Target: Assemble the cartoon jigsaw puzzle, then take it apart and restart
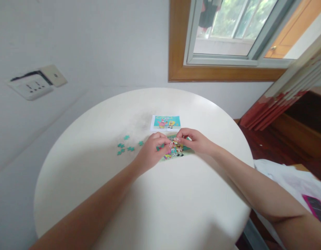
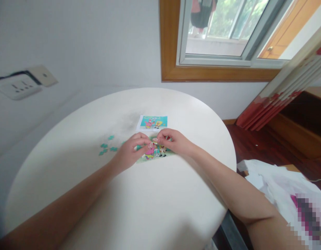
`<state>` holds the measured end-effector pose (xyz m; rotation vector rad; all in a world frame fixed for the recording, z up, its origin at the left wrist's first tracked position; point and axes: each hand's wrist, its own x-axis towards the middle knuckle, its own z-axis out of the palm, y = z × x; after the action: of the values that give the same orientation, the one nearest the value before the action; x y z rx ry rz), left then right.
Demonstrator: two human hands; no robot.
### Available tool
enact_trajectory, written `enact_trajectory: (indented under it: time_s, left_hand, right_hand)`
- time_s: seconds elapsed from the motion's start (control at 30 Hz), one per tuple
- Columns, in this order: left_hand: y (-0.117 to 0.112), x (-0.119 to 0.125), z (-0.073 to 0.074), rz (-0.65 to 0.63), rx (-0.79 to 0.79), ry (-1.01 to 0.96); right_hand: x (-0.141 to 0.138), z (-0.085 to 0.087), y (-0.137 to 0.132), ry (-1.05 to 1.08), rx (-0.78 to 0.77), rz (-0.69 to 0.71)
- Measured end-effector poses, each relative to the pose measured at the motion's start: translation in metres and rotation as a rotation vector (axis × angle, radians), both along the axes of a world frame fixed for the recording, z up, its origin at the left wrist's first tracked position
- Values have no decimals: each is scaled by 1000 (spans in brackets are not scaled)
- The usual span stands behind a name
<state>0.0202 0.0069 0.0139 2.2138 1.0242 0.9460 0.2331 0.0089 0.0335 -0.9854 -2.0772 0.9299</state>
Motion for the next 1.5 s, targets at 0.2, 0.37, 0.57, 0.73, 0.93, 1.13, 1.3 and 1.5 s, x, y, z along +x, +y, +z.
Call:
enact_trajectory:
  time_s: [0.2,0.37,0.57,0.73,0.93,1.13,1.3,1.5]
  left_hand:
    - [-2,-3,-5,-17,155,138]
    - [-6,-3,-5,-43,243,251]
    - [-9,3,-5,-61,228,308]
    - [-8,3,-9,-80,231,340]
    - [-8,3,-11,-90,228,355]
    - [-9,3,-11,-92,222,348]
    - [-9,3,-11,-91,225,373]
    - [-9,2,-12,-113,250,391]
  right_hand:
    - [17,-2,7,-228,136,11]
    - [20,-9,11,-383,191,32]
    - [16,-12,9,-453,209,23]
    - [18,-13,10,-515,219,-1]
    - [20,-17,12,-526,238,-3]
    - [21,-10,11,-471,246,-9]
    - [26,0,9,-395,257,-1]
    - [26,-2,6,-447,334,75]
